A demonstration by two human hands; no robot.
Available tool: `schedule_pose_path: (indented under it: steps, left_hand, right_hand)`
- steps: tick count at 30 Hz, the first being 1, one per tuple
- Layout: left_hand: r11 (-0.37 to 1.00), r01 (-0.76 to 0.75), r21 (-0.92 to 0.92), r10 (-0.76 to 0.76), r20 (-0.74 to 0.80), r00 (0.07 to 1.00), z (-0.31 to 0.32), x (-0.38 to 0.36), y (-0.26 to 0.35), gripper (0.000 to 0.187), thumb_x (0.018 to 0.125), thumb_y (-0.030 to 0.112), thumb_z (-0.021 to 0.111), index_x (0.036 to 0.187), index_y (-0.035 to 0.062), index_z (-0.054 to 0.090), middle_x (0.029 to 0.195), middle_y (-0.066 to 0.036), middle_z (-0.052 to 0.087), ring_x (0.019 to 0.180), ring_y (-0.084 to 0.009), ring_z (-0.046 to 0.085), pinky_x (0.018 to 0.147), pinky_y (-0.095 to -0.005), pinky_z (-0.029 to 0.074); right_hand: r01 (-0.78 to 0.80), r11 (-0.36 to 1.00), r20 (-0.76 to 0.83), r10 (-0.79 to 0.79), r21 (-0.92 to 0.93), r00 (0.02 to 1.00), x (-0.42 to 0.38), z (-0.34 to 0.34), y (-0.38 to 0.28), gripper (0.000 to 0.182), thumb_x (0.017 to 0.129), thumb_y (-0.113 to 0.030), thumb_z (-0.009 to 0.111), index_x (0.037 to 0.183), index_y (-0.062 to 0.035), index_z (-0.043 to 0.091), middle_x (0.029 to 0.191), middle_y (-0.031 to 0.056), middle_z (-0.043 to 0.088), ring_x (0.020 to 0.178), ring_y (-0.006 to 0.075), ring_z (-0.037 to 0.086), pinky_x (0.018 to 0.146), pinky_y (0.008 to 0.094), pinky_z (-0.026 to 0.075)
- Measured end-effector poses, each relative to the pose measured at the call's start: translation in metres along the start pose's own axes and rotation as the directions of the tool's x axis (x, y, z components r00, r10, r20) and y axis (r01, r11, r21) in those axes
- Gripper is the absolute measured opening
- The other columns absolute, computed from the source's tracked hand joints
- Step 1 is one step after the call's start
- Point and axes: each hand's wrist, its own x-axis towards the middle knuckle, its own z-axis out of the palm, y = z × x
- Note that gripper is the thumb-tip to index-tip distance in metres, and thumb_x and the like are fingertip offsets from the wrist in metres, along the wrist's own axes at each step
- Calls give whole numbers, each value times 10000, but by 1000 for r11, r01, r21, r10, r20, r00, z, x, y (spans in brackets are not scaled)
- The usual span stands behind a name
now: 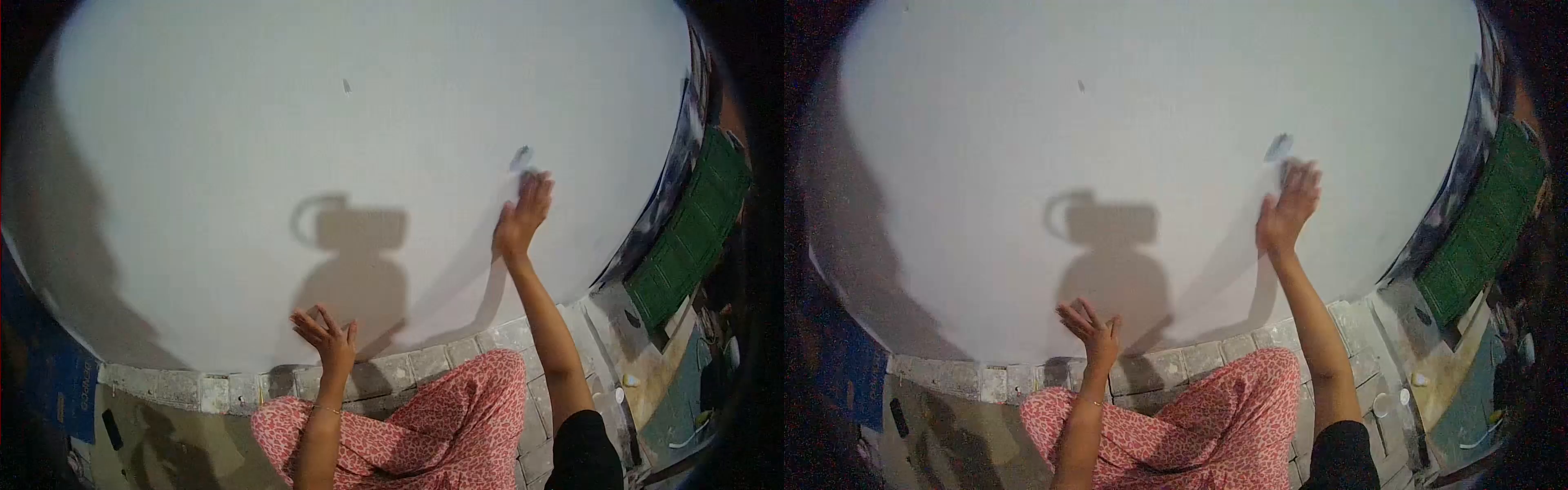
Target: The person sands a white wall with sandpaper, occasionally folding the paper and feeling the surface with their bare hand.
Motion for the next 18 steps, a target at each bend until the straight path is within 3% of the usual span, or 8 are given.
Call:
schedule_pose_path:
  steps: [1,5,7,9,11,13,16,18]
  left_hand:
    - [1000,10,11,-10,-9,1000,2,1,0,981,854,430,602,1453,76,-91,1424,-358,-166,1311,-560,-119,1013,-688,29]
    - [1000,-6,4,6,-50,999,4,0,2,972,866,464,567,1449,77,-107,1428,-348,-171,1310,-555,-137,1012,-687,6]
    - [1000,10,5,-10,-34,999,3,2,4,986,862,466,572,1445,73,-120,1426,-346,-185,1309,-552,-150,1009,-685,-14]
    - [1000,11,1,-11,-20,1000,2,2,4,985,857,463,579,1443,39,-89,1428,-349,-177,1313,-545,-150,1020,-668,-22]
    - [1000,14,-1,-14,-10,1000,0,0,4,984,852,460,585,1441,4,-58,1429,-352,-169,1318,-539,-150,1032,-652,-30]
    - [999,-20,-26,19,-12,1000,-4,1,4,989,851,471,582,1443,20,-70,1434,-339,-178,1319,-537,-149,1035,-649,-32]
    - [997,-25,-69,26,10,1000,-1,0,-1,980,856,490,565,1455,100,-105,1423,-357,-182,1307,-560,-141,1001,-684,-28]
    - [997,-11,-71,11,6,1000,1,-1,1,991,852,498,567,1453,97,-111,1421,-357,-192,1306,-557,-151,998,-685,-32]
  right_hand:
    - [-190,978,-116,198,82,973,24,1,-5,577,906,-236,430,1416,-18,271,1502,174,174,1397,347,81,1101,520,9]
    - [-387,824,-247,511,414,823,83,9,-37,549,925,-200,382,1430,-32,244,1513,176,136,1401,339,58,1100,512,-11]
    - [-246,965,-56,252,95,966,80,9,-99,633,924,-340,431,1455,-97,185,1526,166,60,1407,348,-8,1075,561,-38]
    - [95,995,76,-93,-21,993,41,22,-124,611,892,-362,501,1419,-124,306,1510,141,177,1405,346,78,1077,576,-20]
    - [316,939,357,-343,135,869,-16,28,-134,561,851,-394,554,1359,-193,425,1475,91,295,1390,336,172,1088,576,16]
    - [699,706,262,-700,117,664,-55,40,-124,615,794,-391,594,1361,-216,431,1492,91,263,1387,349,172,1084,588,30]
    - [630,775,301,-614,50,730,-57,34,-91,536,802,-400,577,1299,-212,511,1465,118,312,1372,367,207,1085,586,43]
    - [376,927,251,-362,-9,898,-34,20,-84,505,858,-374,516,1312,-155,481,1467,126,303,1372,367,206,1091,558,56]
